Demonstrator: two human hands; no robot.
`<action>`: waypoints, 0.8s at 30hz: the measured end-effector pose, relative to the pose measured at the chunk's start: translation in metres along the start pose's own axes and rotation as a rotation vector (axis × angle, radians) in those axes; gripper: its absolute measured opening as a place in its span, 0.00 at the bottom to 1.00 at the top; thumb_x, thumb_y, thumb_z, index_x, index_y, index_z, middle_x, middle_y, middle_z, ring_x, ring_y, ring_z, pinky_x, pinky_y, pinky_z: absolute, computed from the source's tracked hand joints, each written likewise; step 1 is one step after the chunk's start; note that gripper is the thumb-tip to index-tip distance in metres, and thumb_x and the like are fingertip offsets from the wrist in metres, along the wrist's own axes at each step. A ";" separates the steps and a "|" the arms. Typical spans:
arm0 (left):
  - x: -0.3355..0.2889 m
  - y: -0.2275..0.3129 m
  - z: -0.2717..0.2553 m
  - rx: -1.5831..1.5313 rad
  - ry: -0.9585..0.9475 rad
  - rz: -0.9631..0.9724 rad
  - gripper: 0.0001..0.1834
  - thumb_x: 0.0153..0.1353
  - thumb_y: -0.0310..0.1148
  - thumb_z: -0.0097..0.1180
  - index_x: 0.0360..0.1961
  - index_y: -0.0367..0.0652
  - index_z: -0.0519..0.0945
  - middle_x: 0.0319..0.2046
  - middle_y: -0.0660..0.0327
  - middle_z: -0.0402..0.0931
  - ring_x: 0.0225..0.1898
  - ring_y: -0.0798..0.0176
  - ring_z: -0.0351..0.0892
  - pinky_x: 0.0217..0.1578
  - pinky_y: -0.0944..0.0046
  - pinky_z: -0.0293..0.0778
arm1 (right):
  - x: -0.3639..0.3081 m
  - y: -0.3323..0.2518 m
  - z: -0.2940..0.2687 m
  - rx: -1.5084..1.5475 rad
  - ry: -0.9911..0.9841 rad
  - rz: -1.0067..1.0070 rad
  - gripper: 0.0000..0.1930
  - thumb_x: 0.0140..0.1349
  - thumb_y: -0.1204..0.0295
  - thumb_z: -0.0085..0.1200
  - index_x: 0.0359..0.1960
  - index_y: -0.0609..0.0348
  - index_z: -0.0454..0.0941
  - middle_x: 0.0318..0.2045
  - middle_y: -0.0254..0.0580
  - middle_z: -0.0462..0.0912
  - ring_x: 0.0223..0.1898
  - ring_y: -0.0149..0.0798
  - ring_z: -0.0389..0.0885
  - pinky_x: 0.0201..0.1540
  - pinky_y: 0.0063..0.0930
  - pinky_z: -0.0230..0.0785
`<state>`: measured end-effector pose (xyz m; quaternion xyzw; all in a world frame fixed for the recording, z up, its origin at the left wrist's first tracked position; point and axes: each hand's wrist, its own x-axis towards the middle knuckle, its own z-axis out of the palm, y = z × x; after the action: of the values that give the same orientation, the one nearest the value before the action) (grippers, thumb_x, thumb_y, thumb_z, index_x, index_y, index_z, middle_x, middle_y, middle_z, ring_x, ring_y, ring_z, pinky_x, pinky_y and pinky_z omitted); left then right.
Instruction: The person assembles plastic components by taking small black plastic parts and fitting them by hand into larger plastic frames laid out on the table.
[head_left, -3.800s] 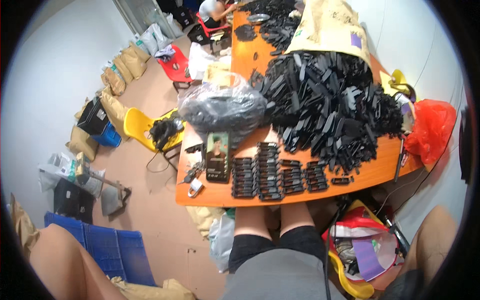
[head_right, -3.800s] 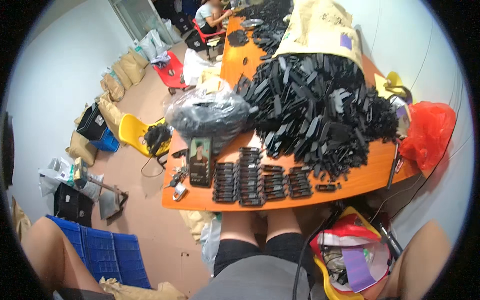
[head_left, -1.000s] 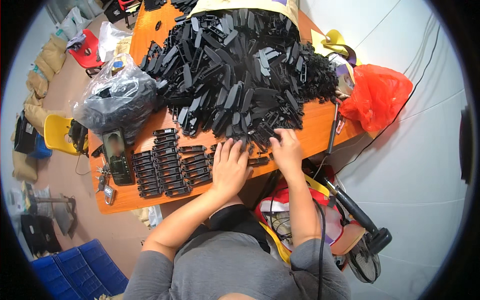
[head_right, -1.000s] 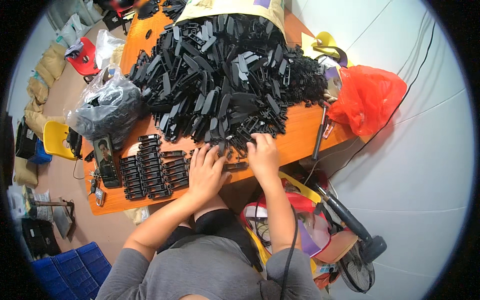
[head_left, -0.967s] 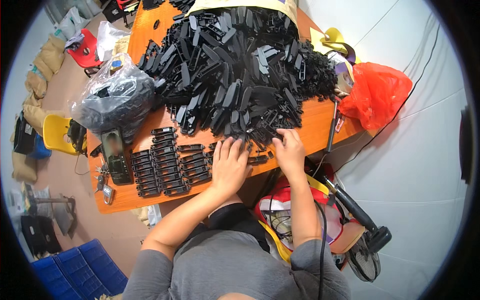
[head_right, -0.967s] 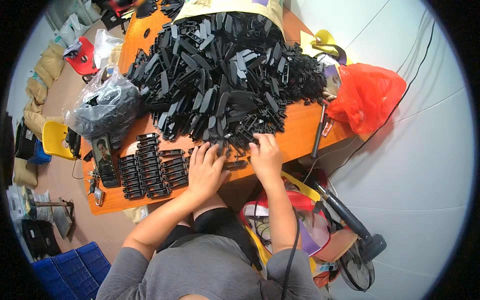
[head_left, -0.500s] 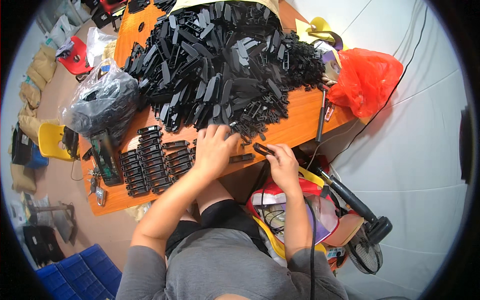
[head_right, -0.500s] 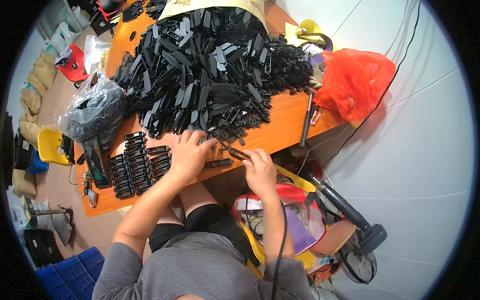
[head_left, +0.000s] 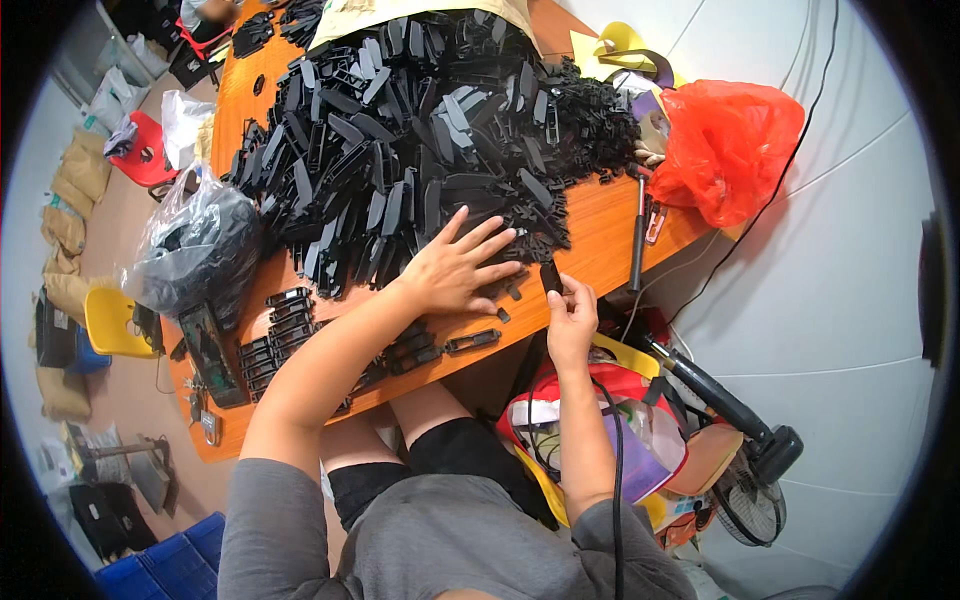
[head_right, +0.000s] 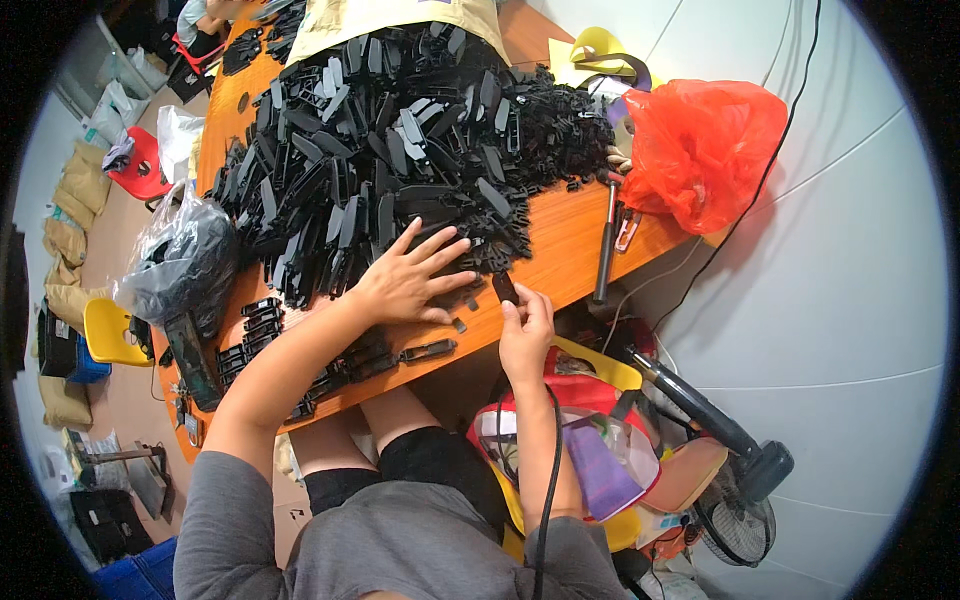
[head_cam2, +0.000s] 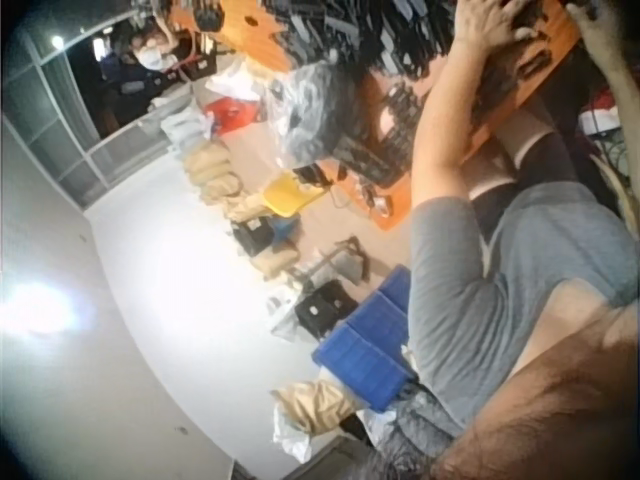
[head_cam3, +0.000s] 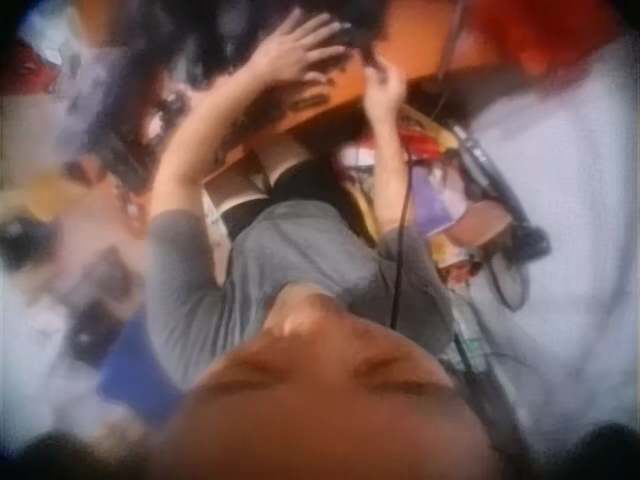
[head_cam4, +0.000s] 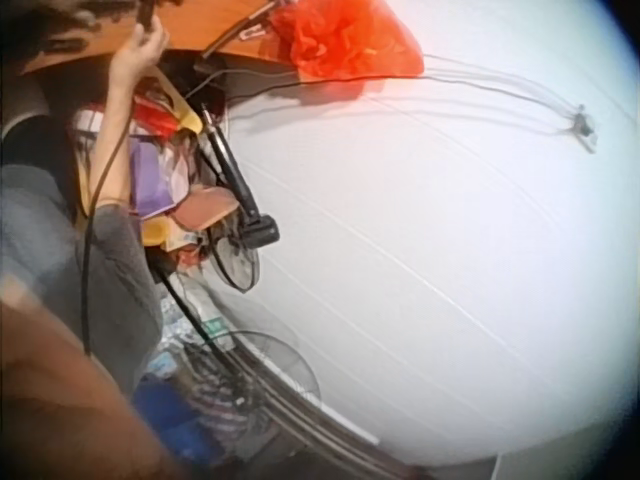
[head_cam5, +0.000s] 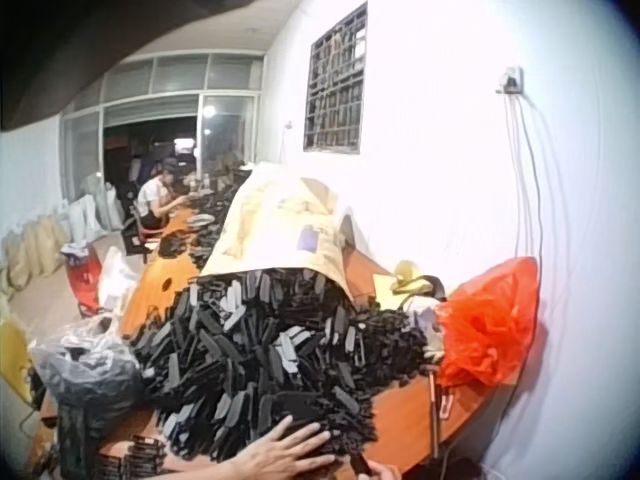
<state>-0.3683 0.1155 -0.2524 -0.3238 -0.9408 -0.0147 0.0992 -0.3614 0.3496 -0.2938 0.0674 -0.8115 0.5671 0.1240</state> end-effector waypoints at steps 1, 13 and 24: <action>0.006 -0.001 0.001 0.004 -0.006 -0.005 0.38 0.56 0.70 0.46 0.65 0.65 0.69 0.71 0.61 0.54 0.74 0.53 0.45 0.69 0.36 0.38 | 0.001 0.002 0.000 -0.001 0.003 0.005 0.14 0.59 0.81 0.57 0.48 0.64 0.77 0.37 0.39 0.75 0.30 0.30 0.72 0.36 0.24 0.70; 0.068 -0.028 0.022 -0.010 0.097 0.102 0.36 0.60 0.62 0.48 0.63 0.53 0.71 0.69 0.60 0.58 0.72 0.55 0.51 0.70 0.44 0.45 | 0.014 -0.009 -0.001 -0.187 -0.129 -0.094 0.14 0.60 0.78 0.56 0.48 0.61 0.77 0.42 0.46 0.76 0.33 0.41 0.78 0.39 0.32 0.73; -0.015 -0.029 -0.064 0.028 0.360 -0.024 0.19 0.47 0.30 0.58 0.44 0.45 0.80 0.47 0.63 0.78 0.52 0.59 0.75 0.52 0.60 0.72 | 0.006 -0.053 0.020 -0.192 -0.556 -0.475 0.10 0.56 0.76 0.59 0.41 0.57 0.79 0.39 0.43 0.78 0.38 0.51 0.80 0.39 0.37 0.74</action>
<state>-0.3627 0.0778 -0.1918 -0.3032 -0.9117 -0.0608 0.2704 -0.3567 0.3121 -0.2504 0.3929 -0.8254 0.4040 0.0326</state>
